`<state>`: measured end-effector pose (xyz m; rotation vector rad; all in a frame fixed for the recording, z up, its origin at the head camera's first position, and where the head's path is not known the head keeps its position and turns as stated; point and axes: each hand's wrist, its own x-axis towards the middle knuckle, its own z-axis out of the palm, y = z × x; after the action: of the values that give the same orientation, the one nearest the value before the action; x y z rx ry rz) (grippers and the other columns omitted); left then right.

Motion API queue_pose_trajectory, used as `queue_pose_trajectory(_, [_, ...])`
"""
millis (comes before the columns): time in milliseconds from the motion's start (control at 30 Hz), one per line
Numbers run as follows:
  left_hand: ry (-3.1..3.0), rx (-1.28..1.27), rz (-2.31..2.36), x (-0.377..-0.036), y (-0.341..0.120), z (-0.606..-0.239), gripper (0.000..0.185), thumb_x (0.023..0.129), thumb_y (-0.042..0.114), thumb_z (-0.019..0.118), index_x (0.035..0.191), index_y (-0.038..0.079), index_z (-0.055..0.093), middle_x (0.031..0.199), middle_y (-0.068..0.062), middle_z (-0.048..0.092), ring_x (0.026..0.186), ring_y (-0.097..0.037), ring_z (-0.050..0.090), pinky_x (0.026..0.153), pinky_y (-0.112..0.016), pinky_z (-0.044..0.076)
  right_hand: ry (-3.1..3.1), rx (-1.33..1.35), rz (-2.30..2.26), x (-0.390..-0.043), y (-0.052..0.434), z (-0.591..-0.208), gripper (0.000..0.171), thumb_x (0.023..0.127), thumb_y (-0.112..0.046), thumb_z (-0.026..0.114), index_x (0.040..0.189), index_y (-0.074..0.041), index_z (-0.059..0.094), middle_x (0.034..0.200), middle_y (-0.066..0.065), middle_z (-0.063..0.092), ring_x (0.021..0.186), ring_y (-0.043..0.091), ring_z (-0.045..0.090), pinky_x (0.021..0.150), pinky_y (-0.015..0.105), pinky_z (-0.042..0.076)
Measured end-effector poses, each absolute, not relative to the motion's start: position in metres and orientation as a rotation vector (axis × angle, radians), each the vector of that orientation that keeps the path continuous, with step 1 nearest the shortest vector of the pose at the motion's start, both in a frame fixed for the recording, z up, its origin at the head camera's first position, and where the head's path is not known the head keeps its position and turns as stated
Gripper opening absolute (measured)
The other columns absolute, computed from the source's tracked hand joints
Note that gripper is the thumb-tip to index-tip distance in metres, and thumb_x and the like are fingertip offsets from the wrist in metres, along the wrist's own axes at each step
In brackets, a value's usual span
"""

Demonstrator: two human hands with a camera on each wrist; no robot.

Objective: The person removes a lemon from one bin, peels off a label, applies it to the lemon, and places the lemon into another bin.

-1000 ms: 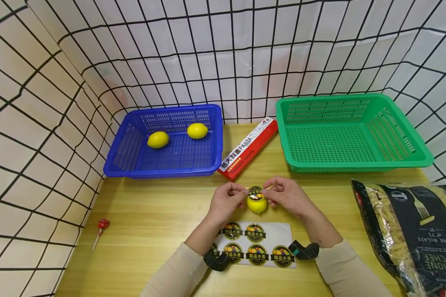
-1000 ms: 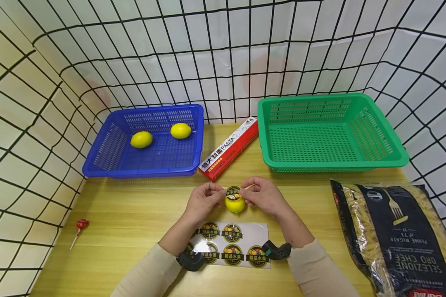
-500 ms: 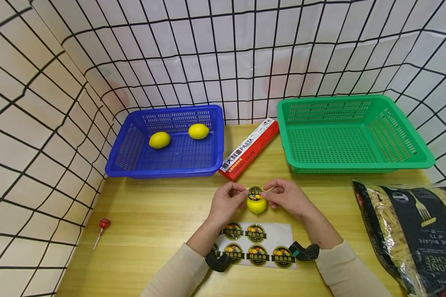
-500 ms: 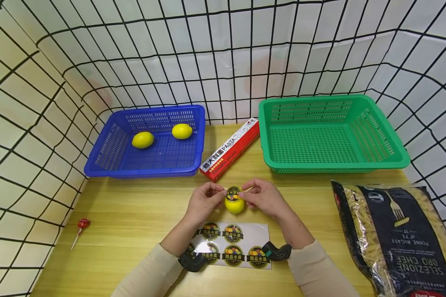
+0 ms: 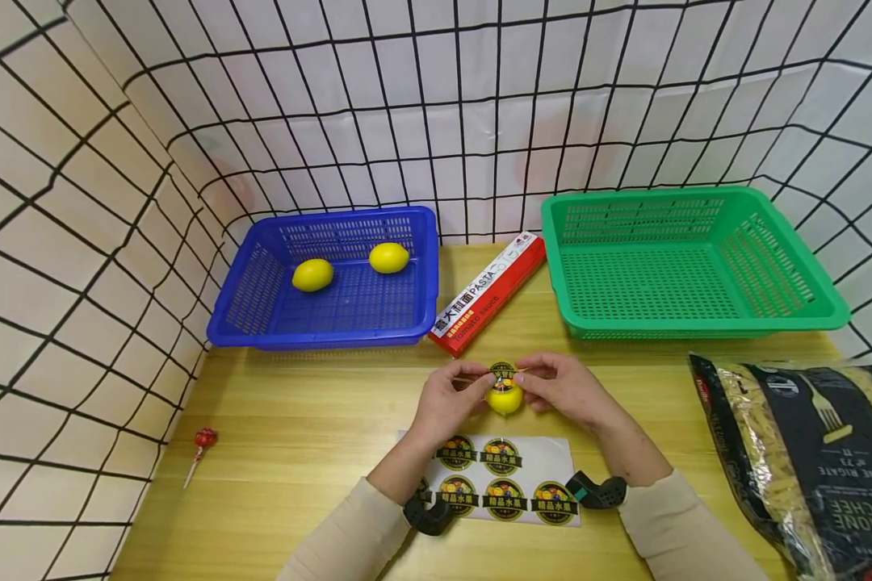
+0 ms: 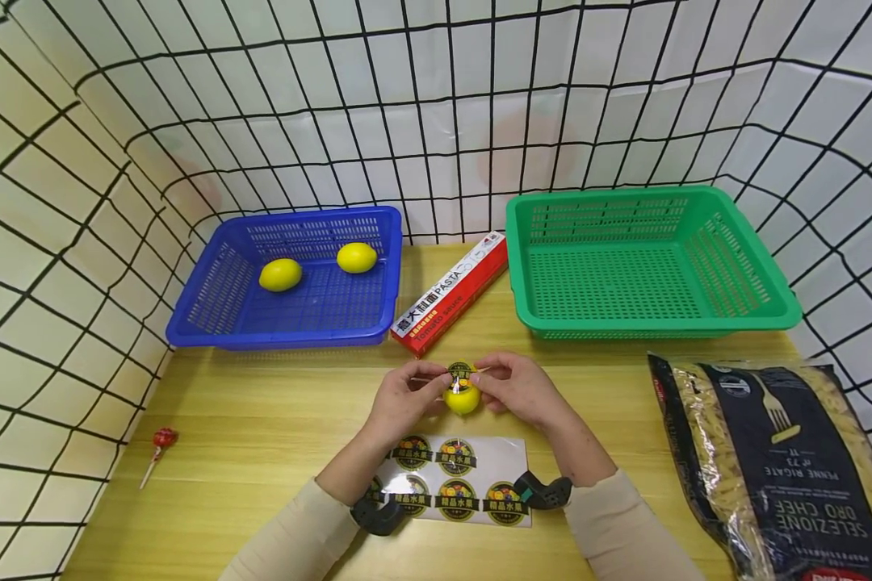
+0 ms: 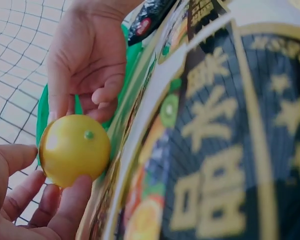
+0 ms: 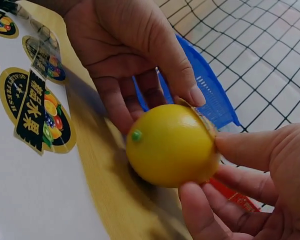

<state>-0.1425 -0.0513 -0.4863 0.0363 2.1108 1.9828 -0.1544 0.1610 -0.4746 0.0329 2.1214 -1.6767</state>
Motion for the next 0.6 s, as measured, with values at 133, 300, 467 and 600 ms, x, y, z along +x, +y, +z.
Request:
queue_pose_trajectory(133, [2.097,0.046,2.022,-0.143,-0.051,-0.484,0.031,0.092,0.018,0.076,0.115,-0.001,0.069,0.111,-0.018,0.070,0.087,-0.016,0.070,0.077,-0.037,0.064,2.154,-0.012,-1.706,-0.153,0.160,-0.469,0.045,0.100,-0.019,0.066,0.137,0.005,0.056,0.124,0.024,0.062,0.089,0.017,0.067,0.077,0.029,0.062])
queue_pose_trajectory(300, [2.200,0.108,2.024,-0.140,-0.052,-0.478,0.029,0.091,0.020,0.078,0.113,0.002,0.071,0.111,-0.014,0.071,0.094,-0.017,0.070,0.082,-0.033,0.063,2.257,-0.119,-1.717,-0.151,0.155,-0.465,0.047,0.104,-0.027,0.060,0.138,0.006,0.055,0.133,0.029,0.059,0.096,0.019,0.068,0.079,0.029,0.062])
queue_pose_trajectory(467, [2.344,0.218,1.960,-0.135,-0.051,-0.475,0.023,0.091,0.021,0.078,0.108,0.007,0.074,0.109,-0.010,0.073,0.102,-0.019,0.068,0.087,-0.028,0.059,2.460,-0.169,-1.600,-0.148,0.149,-0.469,0.050,0.102,-0.034,0.064,0.134,0.004,0.060,0.117,0.021,0.071,0.088,0.014,0.068,0.072,0.024,0.057])
queue_pose_trajectory(600, [2.300,0.234,1.970,-0.133,-0.049,-0.474,0.025,0.091,0.021,0.078,0.111,0.006,0.072,0.112,-0.013,0.071,0.101,-0.019,0.067,0.087,-0.026,0.058,2.591,-0.171,-1.570,-0.146,0.144,-0.474,0.046,0.099,-0.037,0.068,0.128,-0.002,0.066,0.107,0.015,0.075,0.089,0.015,0.068,0.073,0.021,0.054])
